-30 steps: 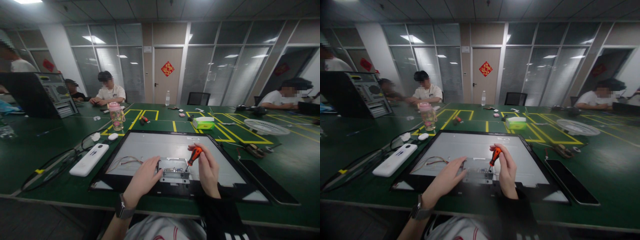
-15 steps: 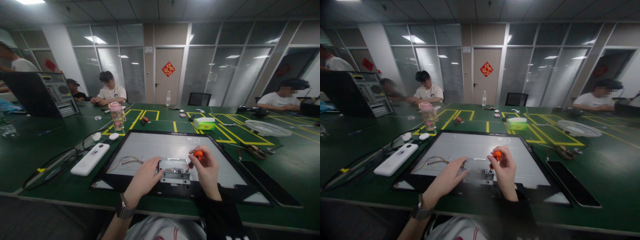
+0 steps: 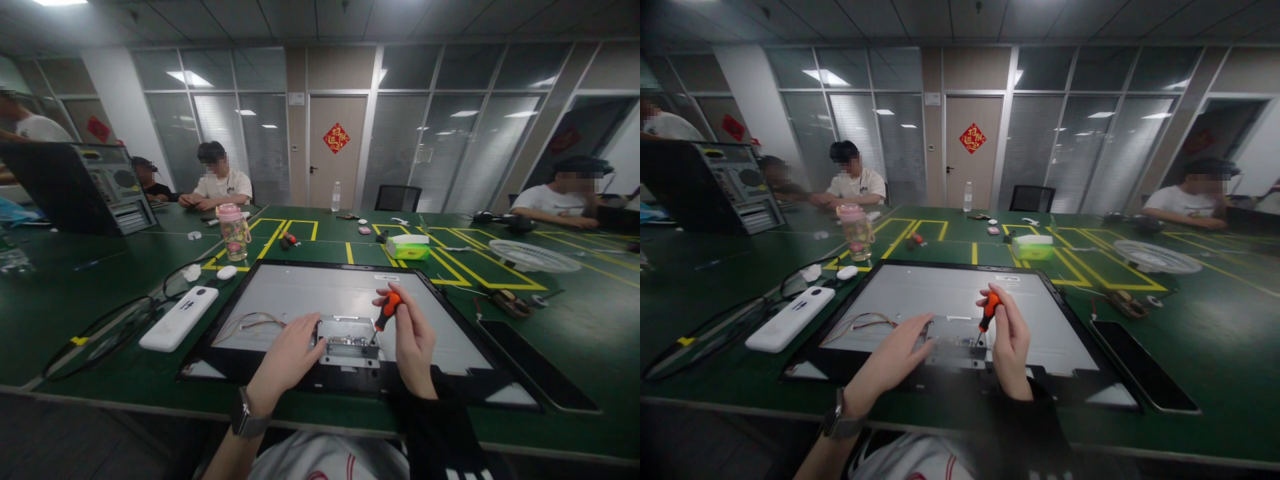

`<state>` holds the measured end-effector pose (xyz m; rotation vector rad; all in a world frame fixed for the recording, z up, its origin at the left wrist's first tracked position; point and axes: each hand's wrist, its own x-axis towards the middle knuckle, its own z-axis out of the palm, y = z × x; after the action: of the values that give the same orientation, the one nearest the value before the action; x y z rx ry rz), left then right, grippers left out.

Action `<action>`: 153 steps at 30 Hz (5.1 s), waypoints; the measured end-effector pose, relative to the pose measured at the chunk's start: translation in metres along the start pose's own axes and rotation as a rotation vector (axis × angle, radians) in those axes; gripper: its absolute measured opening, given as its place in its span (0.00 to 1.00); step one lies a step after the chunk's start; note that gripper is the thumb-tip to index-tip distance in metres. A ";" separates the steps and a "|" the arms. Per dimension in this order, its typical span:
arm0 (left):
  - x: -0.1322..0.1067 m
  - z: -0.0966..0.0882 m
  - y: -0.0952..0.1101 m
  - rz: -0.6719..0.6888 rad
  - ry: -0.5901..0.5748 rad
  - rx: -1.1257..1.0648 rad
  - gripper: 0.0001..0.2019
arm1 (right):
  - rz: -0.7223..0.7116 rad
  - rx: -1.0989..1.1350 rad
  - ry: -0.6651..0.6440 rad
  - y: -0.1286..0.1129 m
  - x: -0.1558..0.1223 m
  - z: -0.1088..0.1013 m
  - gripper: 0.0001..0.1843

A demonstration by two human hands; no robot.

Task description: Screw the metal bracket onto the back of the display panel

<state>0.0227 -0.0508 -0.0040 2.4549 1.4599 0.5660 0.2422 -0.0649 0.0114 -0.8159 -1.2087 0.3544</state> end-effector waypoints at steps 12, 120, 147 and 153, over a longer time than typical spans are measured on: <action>0.000 0.000 0.001 0.011 0.012 0.005 0.24 | -0.051 -0.028 0.129 0.000 0.008 0.002 0.06; 0.000 -0.002 0.003 0.006 -0.002 0.018 0.24 | 0.090 0.201 -0.110 0.001 0.001 0.001 0.13; -0.002 0.000 0.001 0.019 0.023 0.014 0.23 | 0.074 0.222 -0.063 0.001 0.002 0.002 0.09; -0.001 -0.002 0.003 0.012 0.020 0.014 0.23 | 0.156 0.319 -0.088 0.004 0.004 -0.001 0.09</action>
<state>0.0239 -0.0534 -0.0017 2.4777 1.4625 0.5858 0.2453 -0.0606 0.0111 -0.6227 -1.1347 0.6985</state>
